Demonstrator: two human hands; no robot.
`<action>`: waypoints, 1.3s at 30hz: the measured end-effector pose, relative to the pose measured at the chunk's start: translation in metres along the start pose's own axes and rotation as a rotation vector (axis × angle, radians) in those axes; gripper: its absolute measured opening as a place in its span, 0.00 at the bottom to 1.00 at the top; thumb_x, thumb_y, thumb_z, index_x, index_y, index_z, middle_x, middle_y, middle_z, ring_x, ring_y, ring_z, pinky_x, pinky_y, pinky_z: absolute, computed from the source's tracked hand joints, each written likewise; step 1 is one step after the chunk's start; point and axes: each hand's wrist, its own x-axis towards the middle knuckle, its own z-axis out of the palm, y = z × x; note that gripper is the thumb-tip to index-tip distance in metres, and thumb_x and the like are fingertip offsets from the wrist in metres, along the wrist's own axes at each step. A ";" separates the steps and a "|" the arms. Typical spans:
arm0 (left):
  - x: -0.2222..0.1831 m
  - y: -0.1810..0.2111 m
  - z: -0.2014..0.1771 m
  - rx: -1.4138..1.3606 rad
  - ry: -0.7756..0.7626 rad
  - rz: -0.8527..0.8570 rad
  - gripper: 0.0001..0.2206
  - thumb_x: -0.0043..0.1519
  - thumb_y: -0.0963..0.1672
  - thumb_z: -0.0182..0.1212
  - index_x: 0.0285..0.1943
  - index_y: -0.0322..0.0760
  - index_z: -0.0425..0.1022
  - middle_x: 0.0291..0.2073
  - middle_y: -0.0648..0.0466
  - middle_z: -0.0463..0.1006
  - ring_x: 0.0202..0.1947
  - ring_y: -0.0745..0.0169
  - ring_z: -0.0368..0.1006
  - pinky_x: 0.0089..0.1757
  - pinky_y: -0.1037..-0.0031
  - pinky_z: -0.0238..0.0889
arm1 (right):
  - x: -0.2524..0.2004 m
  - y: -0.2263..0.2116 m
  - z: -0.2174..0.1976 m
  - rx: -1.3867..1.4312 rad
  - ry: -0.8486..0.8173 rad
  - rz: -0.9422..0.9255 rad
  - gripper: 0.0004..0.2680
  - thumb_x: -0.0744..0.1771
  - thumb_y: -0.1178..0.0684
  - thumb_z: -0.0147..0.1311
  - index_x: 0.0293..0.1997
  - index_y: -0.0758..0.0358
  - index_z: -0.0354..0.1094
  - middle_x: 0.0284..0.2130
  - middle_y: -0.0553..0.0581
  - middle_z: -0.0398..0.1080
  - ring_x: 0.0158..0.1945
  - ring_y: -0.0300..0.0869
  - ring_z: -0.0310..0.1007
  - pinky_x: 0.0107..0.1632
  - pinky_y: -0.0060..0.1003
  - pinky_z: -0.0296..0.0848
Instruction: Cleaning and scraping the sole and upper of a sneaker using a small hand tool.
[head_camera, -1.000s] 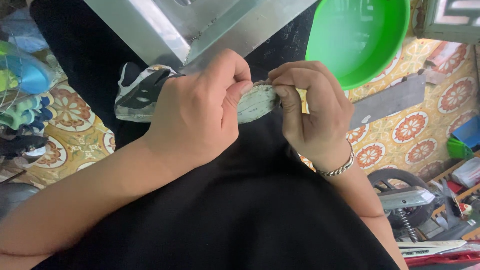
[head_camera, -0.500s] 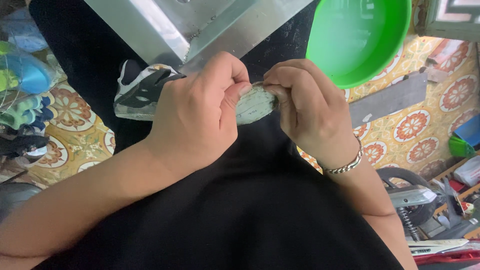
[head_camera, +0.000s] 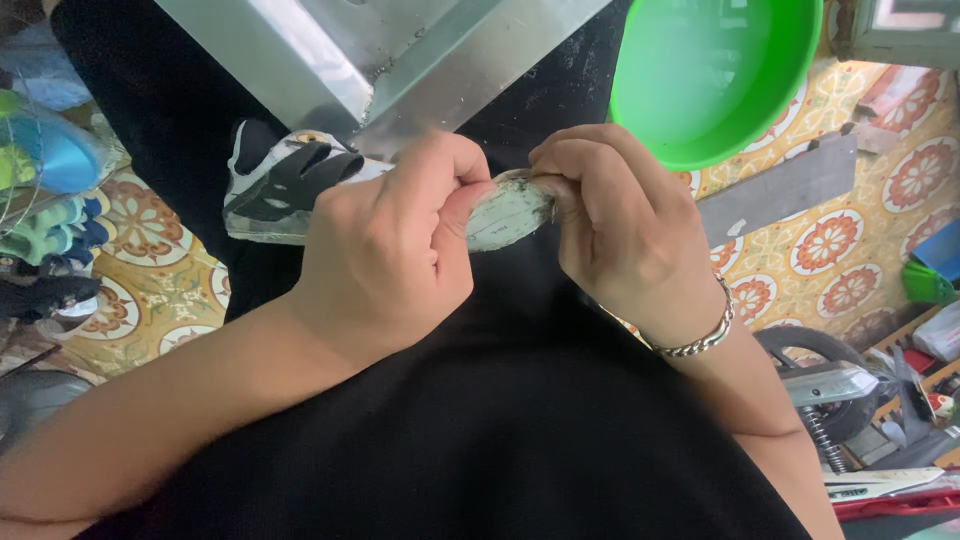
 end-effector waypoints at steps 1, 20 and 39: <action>0.000 0.000 0.000 0.000 -0.001 0.000 0.04 0.73 0.37 0.60 0.49 0.31 0.68 0.31 0.52 0.75 0.29 0.60 0.78 0.32 0.73 0.66 | 0.001 -0.002 -0.001 0.000 0.000 0.001 0.05 0.70 0.69 0.56 0.47 0.71 0.64 0.43 0.60 0.72 0.45 0.48 0.77 0.47 0.36 0.76; 0.011 0.002 -0.008 -0.063 0.090 0.029 0.03 0.75 0.39 0.58 0.50 0.31 0.69 0.36 0.53 0.78 0.29 0.65 0.79 0.32 0.78 0.68 | -0.009 0.016 0.071 0.797 0.691 0.220 0.04 0.79 0.57 0.45 0.55 0.65 0.54 0.48 0.64 0.69 0.43 0.42 0.72 0.49 0.34 0.77; 0.030 0.056 -0.055 -0.164 -0.075 -0.155 0.03 0.65 0.39 0.61 0.43 0.30 0.74 0.32 0.46 0.81 0.34 0.49 0.80 0.35 0.67 0.69 | 0.016 -0.020 0.052 0.361 0.906 -0.099 0.05 0.76 0.57 0.42 0.55 0.59 0.47 0.38 0.64 0.66 0.27 0.37 0.67 0.30 0.28 0.69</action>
